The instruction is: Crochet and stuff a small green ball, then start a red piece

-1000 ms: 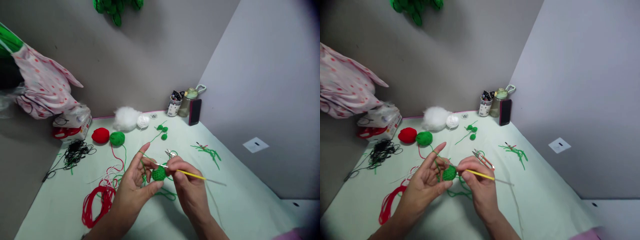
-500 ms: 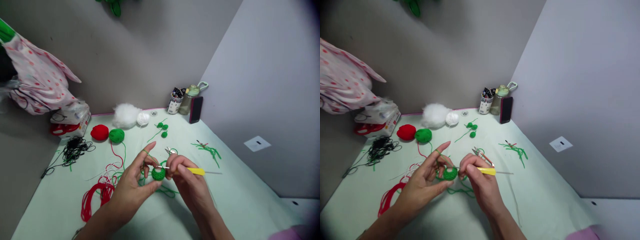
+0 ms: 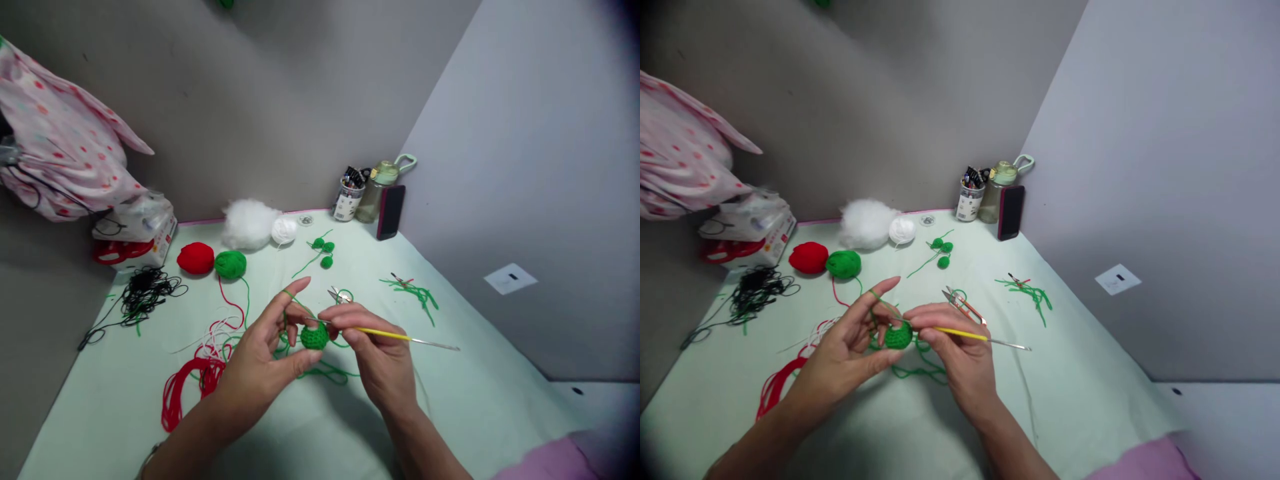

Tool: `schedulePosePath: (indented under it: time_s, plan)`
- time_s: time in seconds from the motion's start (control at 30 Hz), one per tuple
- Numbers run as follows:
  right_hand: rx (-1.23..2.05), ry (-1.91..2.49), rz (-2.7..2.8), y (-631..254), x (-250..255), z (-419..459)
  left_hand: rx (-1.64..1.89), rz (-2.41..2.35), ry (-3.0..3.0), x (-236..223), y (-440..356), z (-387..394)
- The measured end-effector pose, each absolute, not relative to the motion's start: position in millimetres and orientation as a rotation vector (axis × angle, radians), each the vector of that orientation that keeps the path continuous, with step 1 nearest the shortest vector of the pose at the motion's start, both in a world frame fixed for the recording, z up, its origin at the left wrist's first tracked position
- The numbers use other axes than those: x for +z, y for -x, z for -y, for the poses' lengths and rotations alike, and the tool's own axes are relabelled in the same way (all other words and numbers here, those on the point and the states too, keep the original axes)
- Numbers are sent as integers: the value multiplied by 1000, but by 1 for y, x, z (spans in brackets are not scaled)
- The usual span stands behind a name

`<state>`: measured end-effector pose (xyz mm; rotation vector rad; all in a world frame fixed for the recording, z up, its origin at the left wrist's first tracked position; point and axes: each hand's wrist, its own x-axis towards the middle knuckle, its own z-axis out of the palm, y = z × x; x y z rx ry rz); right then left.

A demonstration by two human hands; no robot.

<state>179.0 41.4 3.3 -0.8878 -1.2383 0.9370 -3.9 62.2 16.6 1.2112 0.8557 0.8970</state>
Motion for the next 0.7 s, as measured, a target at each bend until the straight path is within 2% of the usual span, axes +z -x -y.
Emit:
schedulePosePath:
  time_s: [0.3, 0.7]
  plan:
    - [1235, 775, 982, -175, 7, -46, 804, -765, -1228, 17, 11, -64]
    - [1278, 804, 988, -177, 5, -48, 756, -815, -1412, 16, 18, -74]
